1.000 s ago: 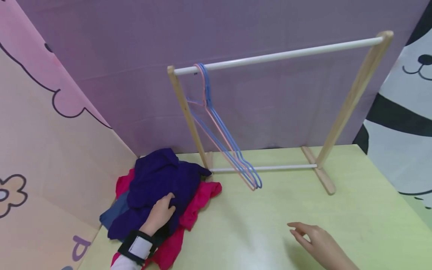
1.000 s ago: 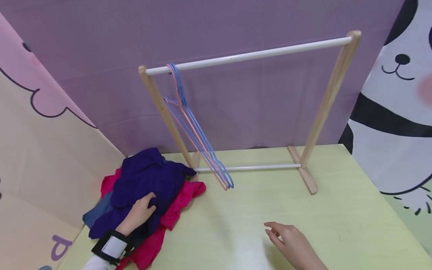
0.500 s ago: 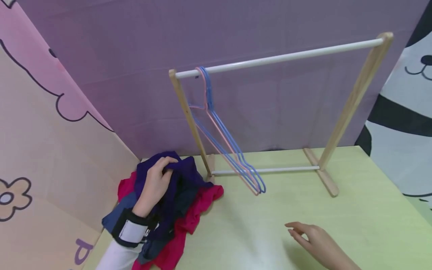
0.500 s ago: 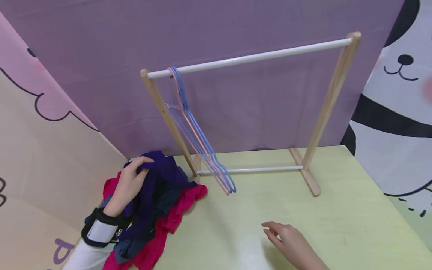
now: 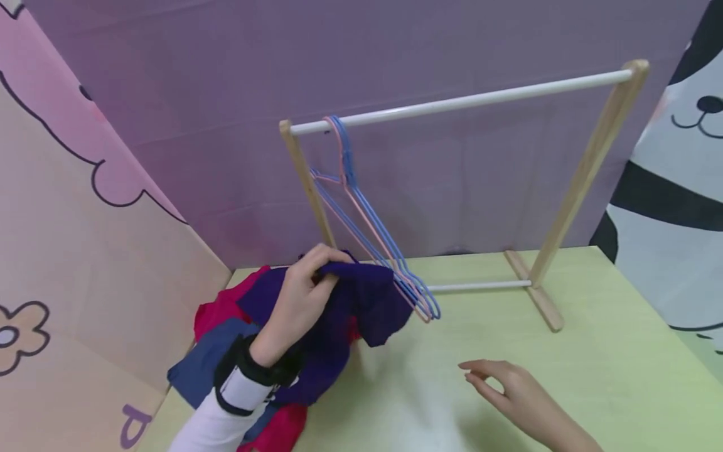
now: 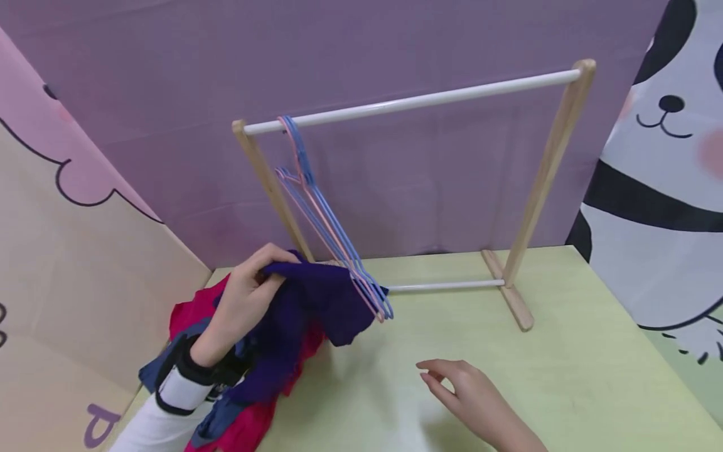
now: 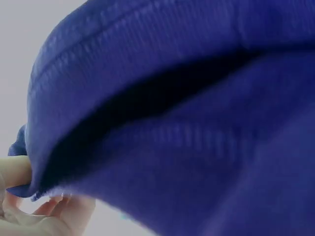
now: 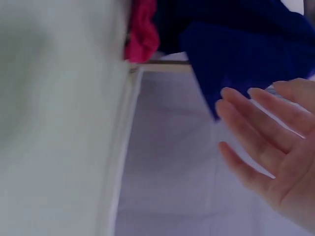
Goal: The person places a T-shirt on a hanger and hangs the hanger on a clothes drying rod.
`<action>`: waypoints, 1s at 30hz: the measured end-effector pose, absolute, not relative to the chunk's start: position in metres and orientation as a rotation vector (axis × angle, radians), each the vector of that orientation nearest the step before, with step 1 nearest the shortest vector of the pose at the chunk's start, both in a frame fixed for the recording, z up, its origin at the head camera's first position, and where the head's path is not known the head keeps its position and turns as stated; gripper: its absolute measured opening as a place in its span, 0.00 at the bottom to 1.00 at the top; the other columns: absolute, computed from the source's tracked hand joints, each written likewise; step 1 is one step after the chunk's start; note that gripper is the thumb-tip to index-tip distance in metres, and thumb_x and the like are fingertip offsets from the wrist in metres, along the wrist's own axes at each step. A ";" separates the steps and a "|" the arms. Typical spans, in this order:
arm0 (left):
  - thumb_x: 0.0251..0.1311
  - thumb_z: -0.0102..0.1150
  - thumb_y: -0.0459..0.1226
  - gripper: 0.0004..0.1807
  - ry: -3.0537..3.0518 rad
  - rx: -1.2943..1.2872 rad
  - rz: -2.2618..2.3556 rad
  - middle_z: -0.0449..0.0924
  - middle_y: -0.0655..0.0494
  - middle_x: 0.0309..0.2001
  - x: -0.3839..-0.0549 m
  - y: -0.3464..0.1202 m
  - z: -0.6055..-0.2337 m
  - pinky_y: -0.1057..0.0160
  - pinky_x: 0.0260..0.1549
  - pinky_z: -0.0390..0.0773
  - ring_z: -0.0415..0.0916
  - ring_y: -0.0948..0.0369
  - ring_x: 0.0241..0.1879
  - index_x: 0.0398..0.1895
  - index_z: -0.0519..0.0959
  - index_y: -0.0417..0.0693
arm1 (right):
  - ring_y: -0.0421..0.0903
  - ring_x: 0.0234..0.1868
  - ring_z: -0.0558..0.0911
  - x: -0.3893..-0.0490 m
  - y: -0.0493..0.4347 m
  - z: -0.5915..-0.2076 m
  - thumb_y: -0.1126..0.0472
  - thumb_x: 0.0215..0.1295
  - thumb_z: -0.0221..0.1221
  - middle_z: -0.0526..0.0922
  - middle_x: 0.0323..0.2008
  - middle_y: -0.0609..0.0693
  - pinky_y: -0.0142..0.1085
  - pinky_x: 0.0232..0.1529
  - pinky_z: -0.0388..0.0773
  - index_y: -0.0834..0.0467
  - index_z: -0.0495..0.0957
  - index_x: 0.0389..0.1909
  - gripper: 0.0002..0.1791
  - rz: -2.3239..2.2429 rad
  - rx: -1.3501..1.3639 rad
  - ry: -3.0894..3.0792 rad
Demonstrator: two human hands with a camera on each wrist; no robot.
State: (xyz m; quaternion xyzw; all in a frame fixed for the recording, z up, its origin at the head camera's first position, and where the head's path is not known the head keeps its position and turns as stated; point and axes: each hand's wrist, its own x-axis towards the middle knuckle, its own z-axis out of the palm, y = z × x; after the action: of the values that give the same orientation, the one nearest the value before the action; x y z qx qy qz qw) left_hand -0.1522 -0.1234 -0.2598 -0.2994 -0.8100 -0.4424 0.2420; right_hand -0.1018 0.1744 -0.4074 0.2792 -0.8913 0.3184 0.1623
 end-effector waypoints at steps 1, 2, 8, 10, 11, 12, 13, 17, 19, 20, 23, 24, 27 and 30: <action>0.53 0.47 0.18 0.15 -2.216 -0.857 -1.210 0.78 0.52 0.34 -0.150 -0.118 -0.259 0.68 0.26 0.66 0.69 0.62 0.29 0.33 0.79 0.41 | 0.34 0.35 0.80 -0.102 0.171 -0.403 0.67 0.54 0.62 0.84 0.34 0.42 0.25 0.34 0.75 0.56 0.82 0.38 0.10 0.922 0.813 -2.460; 0.52 0.47 0.18 0.15 -2.226 -0.898 -1.205 0.78 0.52 0.34 -0.147 -0.112 -0.258 0.68 0.27 0.67 0.70 0.62 0.30 0.33 0.80 0.41 | 0.34 0.34 0.80 -0.101 0.168 -0.398 0.68 0.52 0.63 0.84 0.33 0.43 0.23 0.36 0.74 0.56 0.81 0.38 0.11 0.938 0.831 -2.376; 0.51 0.49 0.20 0.15 -2.400 -1.143 -1.133 0.78 0.54 0.35 -0.138 -0.085 -0.269 0.70 0.33 0.71 0.73 0.64 0.35 0.35 0.81 0.43 | 0.36 0.38 0.79 -0.101 0.151 -0.369 0.55 0.62 0.57 0.81 0.40 0.48 0.19 0.49 0.67 0.64 0.75 0.48 0.19 1.113 0.980 -2.007; 0.52 0.50 0.21 0.15 -2.465 -1.209 -1.118 0.78 0.54 0.36 -0.136 -0.080 -0.277 0.71 0.36 0.71 0.73 0.64 0.36 0.36 0.80 0.44 | 0.37 0.39 0.78 -0.101 0.144 -0.364 0.50 0.63 0.54 0.78 0.44 0.51 0.20 0.51 0.66 0.67 0.71 0.52 0.26 1.137 1.002 -2.009; 0.52 0.51 0.21 0.14 -2.492 -1.238 -1.110 0.78 0.54 0.37 -0.135 -0.078 -0.281 0.72 0.37 0.71 0.74 0.64 0.36 0.37 0.80 0.44 | 0.37 0.39 0.78 -0.102 0.141 -0.363 0.49 0.63 0.54 0.76 0.46 0.51 0.20 0.50 0.66 0.68 0.69 0.54 0.29 1.138 1.008 -2.035; 0.53 0.51 0.21 0.14 -2.517 -1.263 -1.105 0.78 0.54 0.37 -0.134 -0.076 -0.285 0.72 0.37 0.71 0.73 0.64 0.36 0.37 0.80 0.44 | 0.37 0.38 0.78 -0.102 0.138 -0.363 0.48 0.62 0.54 0.75 0.46 0.50 0.20 0.49 0.67 0.68 0.67 0.56 0.30 1.145 1.012 -2.062; 0.53 0.52 0.22 0.14 -2.528 -1.291 -1.102 0.78 0.54 0.38 -0.133 -0.075 -0.289 0.73 0.38 0.71 0.74 0.63 0.38 0.38 0.80 0.44 | 0.37 0.37 0.78 -0.102 0.135 -0.364 0.50 0.61 0.56 0.75 0.46 0.51 0.21 0.46 0.69 0.69 0.66 0.57 0.31 1.147 1.019 -2.082; 0.54 0.53 0.22 0.13 -2.560 -1.375 -1.124 0.77 0.53 0.38 -0.131 -0.072 -0.304 0.75 0.38 0.71 0.75 0.63 0.39 0.40 0.80 0.43 | 0.35 0.31 0.78 -0.105 0.125 -0.372 0.64 0.53 0.65 0.79 0.35 0.45 0.24 0.34 0.73 0.65 0.67 0.56 0.30 1.166 1.009 -2.196; 0.56 0.53 0.23 0.13 -2.578 -1.399 -1.134 0.78 0.52 0.39 -0.130 -0.071 -0.310 0.75 0.39 0.71 0.75 0.63 0.40 0.42 0.79 0.43 | 0.34 0.29 0.78 -0.106 0.122 -0.376 0.72 0.48 0.64 0.81 0.32 0.46 0.26 0.30 0.74 0.64 0.68 0.55 0.30 1.195 0.990 -2.256; 0.57 0.53 0.24 0.13 -2.599 -1.400 -1.148 0.78 0.52 0.40 -0.129 -0.071 -0.313 0.75 0.39 0.71 0.75 0.63 0.41 0.43 0.79 0.43 | 0.34 0.30 0.78 -0.107 0.121 -0.378 0.73 0.48 0.63 0.82 0.30 0.45 0.27 0.30 0.75 0.63 0.69 0.54 0.28 1.209 0.971 -2.302; 0.60 0.53 0.29 0.16 -2.685 -1.370 -1.201 0.76 0.53 0.48 -0.127 -0.072 -0.321 0.74 0.42 0.71 0.74 0.65 0.45 0.51 0.75 0.45 | 0.33 0.30 0.78 -0.109 0.122 -0.382 0.72 0.53 0.59 0.83 0.30 0.48 0.29 0.27 0.74 0.65 0.70 0.52 0.22 1.271 0.907 -2.421; 0.60 0.53 0.30 0.18 -2.718 -1.344 -1.220 0.75 0.53 0.50 -0.126 -0.073 -0.323 0.74 0.43 0.72 0.73 0.66 0.46 0.55 0.72 0.45 | 0.32 0.29 0.78 -0.111 0.123 -0.383 0.72 0.55 0.57 0.83 0.29 0.49 0.29 0.26 0.73 0.66 0.71 0.51 0.20 1.298 0.877 -2.459; 0.60 0.56 0.33 0.27 -2.806 -1.231 -1.275 0.74 0.53 0.51 -0.123 -0.080 -0.330 0.72 0.44 0.73 0.73 0.66 0.47 0.63 0.63 0.47 | 0.32 0.27 0.77 -0.114 0.127 -0.384 0.71 0.58 0.54 0.83 0.27 0.50 0.29 0.24 0.71 0.67 0.73 0.48 0.16 1.400 0.765 -2.528; 0.57 0.59 0.35 0.31 -2.861 -1.135 -1.257 0.74 0.54 0.46 -0.116 -0.089 -0.339 0.70 0.42 0.74 0.74 0.65 0.43 0.63 0.60 0.47 | 0.31 0.23 0.75 -0.116 0.130 -0.384 0.70 0.59 0.53 0.83 0.26 0.51 0.28 0.21 0.69 0.66 0.75 0.46 0.14 1.496 0.635 -2.568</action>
State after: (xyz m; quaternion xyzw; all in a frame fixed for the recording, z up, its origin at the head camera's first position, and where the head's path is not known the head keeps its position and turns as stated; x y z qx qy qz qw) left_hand -0.1159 -0.0889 -0.3395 -0.3399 -0.8570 -0.3765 -0.0912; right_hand -0.1164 0.1301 -0.3842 0.2087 -0.8439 0.4917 0.0513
